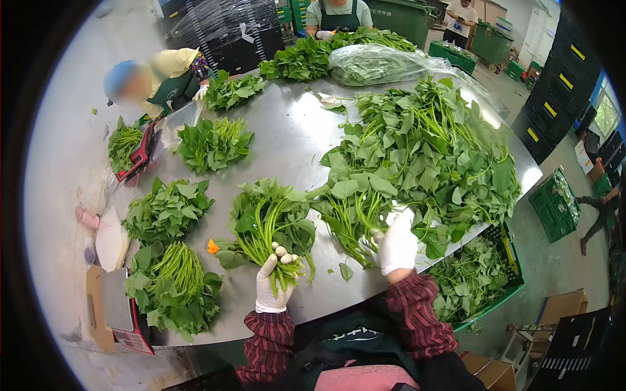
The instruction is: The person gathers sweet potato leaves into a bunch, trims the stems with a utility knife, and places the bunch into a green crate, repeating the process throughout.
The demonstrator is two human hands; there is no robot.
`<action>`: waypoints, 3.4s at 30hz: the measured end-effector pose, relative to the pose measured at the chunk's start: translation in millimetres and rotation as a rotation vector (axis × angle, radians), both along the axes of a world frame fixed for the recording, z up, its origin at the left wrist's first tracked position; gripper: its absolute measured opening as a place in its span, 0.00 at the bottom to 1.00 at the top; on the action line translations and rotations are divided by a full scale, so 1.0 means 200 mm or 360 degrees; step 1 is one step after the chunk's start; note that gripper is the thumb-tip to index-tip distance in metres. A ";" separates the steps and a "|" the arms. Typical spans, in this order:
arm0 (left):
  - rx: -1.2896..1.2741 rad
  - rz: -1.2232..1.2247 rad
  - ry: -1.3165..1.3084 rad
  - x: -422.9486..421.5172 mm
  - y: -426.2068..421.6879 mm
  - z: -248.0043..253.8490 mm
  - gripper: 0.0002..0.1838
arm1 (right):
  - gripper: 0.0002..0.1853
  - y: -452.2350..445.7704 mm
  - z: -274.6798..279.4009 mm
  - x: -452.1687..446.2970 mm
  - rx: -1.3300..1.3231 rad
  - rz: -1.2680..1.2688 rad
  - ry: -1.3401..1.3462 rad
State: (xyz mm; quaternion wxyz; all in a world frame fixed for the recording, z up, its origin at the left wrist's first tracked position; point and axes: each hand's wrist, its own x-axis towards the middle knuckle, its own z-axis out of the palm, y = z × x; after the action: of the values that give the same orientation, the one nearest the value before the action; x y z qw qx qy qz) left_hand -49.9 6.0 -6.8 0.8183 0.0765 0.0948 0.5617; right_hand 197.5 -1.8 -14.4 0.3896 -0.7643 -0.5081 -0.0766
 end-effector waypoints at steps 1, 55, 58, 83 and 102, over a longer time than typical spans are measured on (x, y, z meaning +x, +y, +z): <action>0.0000 -0.0012 0.0007 0.00 0.00 -0.01 0.14 | 0.18 -0.03 0.10 -0.03 -0.0003 0.0001 -0.0002; 0.0314 0.0009 0.1538 0.23 -0.14 0.14 0.14 | 0.16 -0.07 0.16 -0.06 -0.1110 0.1776 0.2316; 0.0338 -0.0097 0.1550 0.25 -0.15 0.13 0.17 | 0.16 -0.08 0.22 -0.08 -0.1198 0.1572 0.1926; 0.0035 0.0344 0.1147 0.23 -0.07 0.08 0.14 | 0.19 -0.35 0.06 0.42 -0.0277 0.0276 0.0514; 0.0742 0.0448 0.2145 0.10 -0.03 -0.12 0.11 | 0.18 -0.27 -0.04 -0.11 -0.0812 0.0805 0.0560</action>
State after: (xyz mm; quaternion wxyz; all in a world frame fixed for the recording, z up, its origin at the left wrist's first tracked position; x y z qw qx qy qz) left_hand -30.9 -1.0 -31.3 0.4645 0.5656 0.4651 0.4981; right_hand 176.0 -55.5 -22.9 0.2750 -0.6887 -0.6085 0.2824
